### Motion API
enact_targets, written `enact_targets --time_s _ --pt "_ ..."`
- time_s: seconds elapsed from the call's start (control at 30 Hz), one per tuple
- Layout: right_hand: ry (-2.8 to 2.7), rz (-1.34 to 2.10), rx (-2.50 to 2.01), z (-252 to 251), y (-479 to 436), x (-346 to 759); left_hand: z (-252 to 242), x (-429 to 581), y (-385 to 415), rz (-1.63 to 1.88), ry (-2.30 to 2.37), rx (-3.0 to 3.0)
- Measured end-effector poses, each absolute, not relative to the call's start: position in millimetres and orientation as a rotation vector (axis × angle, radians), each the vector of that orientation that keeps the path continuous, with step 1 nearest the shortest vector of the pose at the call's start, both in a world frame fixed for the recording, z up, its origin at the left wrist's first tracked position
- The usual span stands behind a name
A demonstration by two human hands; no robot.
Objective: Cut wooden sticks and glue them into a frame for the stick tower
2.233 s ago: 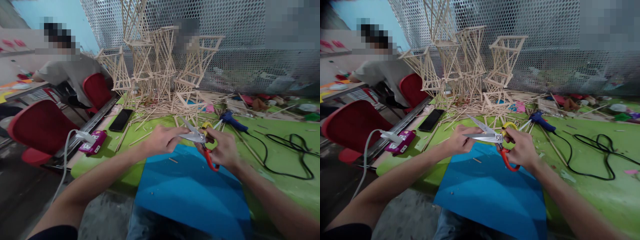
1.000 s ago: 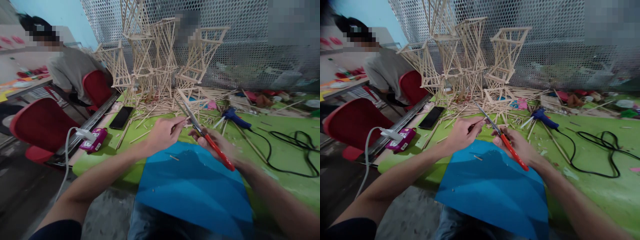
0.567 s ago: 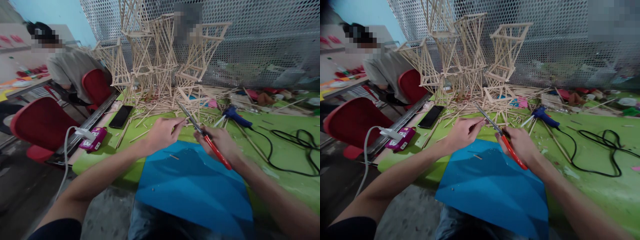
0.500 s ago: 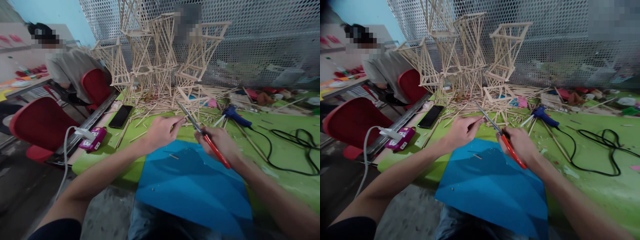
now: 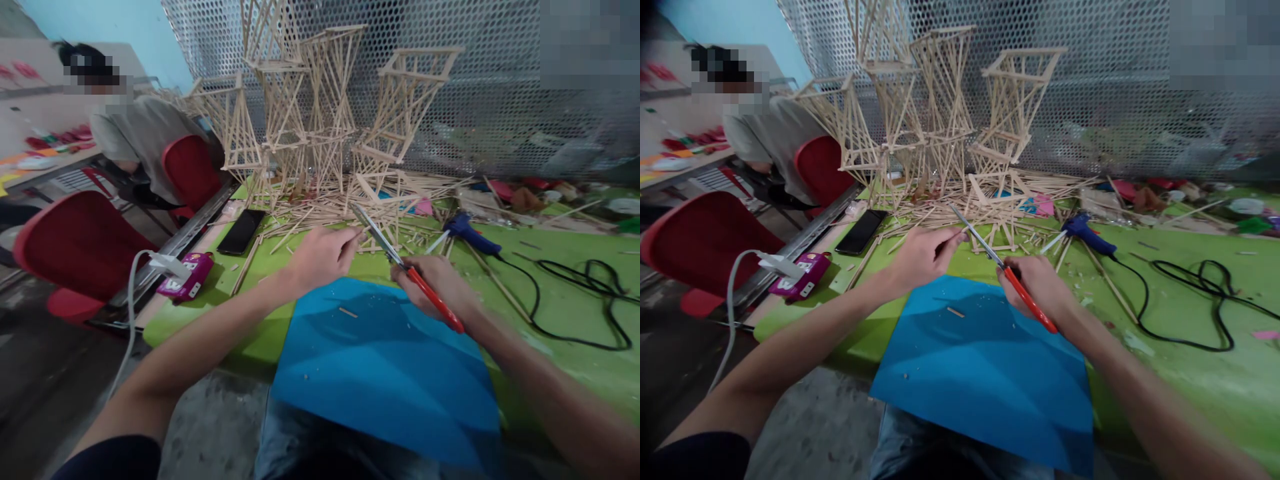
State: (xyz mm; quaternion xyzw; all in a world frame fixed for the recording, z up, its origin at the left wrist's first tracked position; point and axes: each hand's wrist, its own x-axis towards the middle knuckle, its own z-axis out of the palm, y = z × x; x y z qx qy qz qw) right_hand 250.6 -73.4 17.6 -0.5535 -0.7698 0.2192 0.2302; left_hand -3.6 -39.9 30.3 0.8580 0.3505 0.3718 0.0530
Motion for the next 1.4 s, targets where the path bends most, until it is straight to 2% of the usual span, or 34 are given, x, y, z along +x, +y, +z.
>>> enact_targets --time_s 0.4,0.7,1.03,1.4 --pt "-2.23 0.887 -1.333 25 -66 264 34 -8 -42 1.231 0.948 2.664" --pt "-2.285 0.916 -1.174 19 -63 271 23 -14 -34 1.25 0.905 2.666" --pt "-2.313 0.952 -1.18 21 -60 272 19 -21 -21 1.295 0.742 2.754" --pt "-2.271 1.041 -1.153 24 -58 267 16 -23 -15 1.29 0.769 2.719"
